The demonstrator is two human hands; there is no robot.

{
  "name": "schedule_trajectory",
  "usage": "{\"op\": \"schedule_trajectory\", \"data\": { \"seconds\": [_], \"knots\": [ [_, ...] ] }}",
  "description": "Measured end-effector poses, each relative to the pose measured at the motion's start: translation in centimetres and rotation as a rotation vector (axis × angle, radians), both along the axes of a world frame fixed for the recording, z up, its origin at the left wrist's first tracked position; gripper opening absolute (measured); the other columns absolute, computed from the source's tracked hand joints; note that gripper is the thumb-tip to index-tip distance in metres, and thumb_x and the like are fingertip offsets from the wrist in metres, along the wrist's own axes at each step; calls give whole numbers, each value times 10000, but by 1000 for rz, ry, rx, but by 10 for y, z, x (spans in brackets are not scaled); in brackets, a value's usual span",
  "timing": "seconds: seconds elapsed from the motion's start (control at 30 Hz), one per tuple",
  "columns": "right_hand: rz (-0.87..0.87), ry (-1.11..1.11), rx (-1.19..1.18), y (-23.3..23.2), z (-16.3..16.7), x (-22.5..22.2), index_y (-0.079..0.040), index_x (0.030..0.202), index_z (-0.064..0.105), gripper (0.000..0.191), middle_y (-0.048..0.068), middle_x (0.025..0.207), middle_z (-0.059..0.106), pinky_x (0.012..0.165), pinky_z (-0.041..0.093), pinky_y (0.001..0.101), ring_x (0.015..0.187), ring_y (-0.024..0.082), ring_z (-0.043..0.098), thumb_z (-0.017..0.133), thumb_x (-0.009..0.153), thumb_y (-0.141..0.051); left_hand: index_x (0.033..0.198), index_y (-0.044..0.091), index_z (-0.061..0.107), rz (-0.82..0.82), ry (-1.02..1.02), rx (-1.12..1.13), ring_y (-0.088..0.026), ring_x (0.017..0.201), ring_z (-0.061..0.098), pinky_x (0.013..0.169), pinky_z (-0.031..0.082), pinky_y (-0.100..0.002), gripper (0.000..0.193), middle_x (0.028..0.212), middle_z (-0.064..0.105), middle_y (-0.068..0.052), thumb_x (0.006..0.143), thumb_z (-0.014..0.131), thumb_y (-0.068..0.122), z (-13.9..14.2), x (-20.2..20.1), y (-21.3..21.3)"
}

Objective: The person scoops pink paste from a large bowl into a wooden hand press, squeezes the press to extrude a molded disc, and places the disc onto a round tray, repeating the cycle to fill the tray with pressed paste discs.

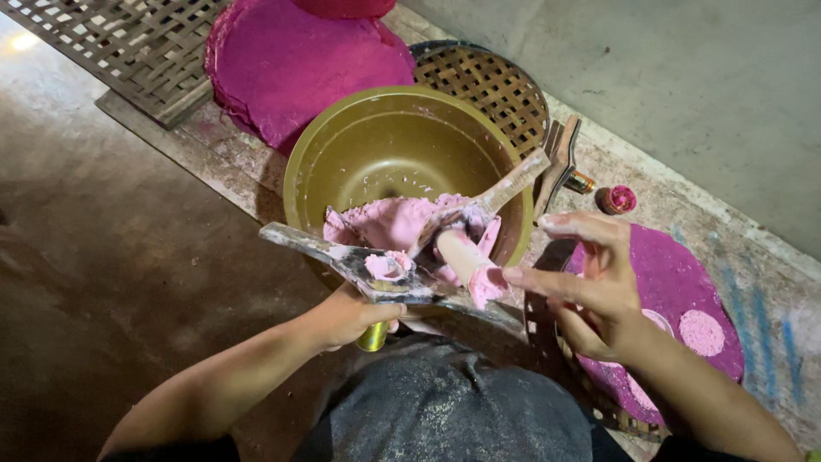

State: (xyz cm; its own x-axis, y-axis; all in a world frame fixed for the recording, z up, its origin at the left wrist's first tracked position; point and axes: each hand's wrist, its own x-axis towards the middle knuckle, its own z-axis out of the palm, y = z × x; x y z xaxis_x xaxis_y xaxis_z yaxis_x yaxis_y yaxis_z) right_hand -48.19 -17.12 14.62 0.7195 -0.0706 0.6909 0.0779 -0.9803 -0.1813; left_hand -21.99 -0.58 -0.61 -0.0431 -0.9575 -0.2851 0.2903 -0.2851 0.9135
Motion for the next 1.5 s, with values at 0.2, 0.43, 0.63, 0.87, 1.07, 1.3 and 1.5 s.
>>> {"op": "schedule_trajectory", "data": {
  "seconds": [0.2, 0.43, 0.63, 0.87, 1.07, 1.3, 1.5],
  "knots": [
    [-40, -45, -269, -2, -18, 16, -242, 1093, 826, 437, 96, 1255, 571, 1009, 456, 405, 1173, 259, 458, 681, 806, 54, 1052, 21, 655, -14, -37, 4, -151, 728, 657, 664, 560, -337, 185, 854, 680, -56, 884, 698, 86, -8, 16, -8],
    [-123, -14, 86, -4, -7, 12, -168, 1107, 778, 349, 118, 1266, 532, 1017, 435, 399, 1192, 258, 471, 746, 790, -27, 996, 25, 672, -30, -102, -19, -153, 721, 657, 663, 548, -337, 149, 807, 680, -53, 879, 701, 112, -15, 26, -17],
    [-117, -36, -15, -2, -6, 25, -198, 1036, 792, 306, 110, 1214, 598, 952, 424, 383, 1139, 238, 526, 882, 744, -208, 998, 26, 678, -25, -118, -18, -148, 728, 663, 674, 559, -344, 170, 805, 683, -48, 869, 714, 130, -9, 24, -24],
    [-55, -104, -69, -1, -14, 44, -197, 1051, 785, 301, 78, 1141, 655, 901, 478, 370, 1090, 212, 562, 897, 773, -228, 982, 23, 682, -8, -175, 5, -144, 721, 676, 672, 576, -332, 156, 790, 689, -51, 883, 711, 140, -13, 25, -24],
    [-87, 52, -297, -6, -13, 33, -145, 1062, 817, 293, 54, 1137, 688, 897, 493, 404, 1071, 258, 559, 850, 771, -153, 979, 44, 681, 93, -62, 83, -156, 678, 650, 642, 560, -335, 149, 762, 670, -49, 852, 726, 110, -33, 20, -27],
    [-49, -108, 139, -21, -27, 37, -207, 1010, 773, 174, 53, 1146, 652, 964, 443, 351, 1120, 184, 570, 789, 838, -188, 931, 27, 664, 103, -25, -33, -150, 683, 634, 634, 546, -324, 89, 763, 666, -46, 888, 712, 89, -42, 20, -25],
    [-114, -69, -269, -21, -27, 41, -202, 1128, 813, 270, 64, 1183, 598, 903, 467, 370, 1107, 251, 512, 833, 865, -259, 928, 28, 666, 145, 41, 6, -156, 683, 630, 636, 545, -329, 86, 765, 659, -50, 882, 712, 83, -38, 21, -26]
  ]
}}
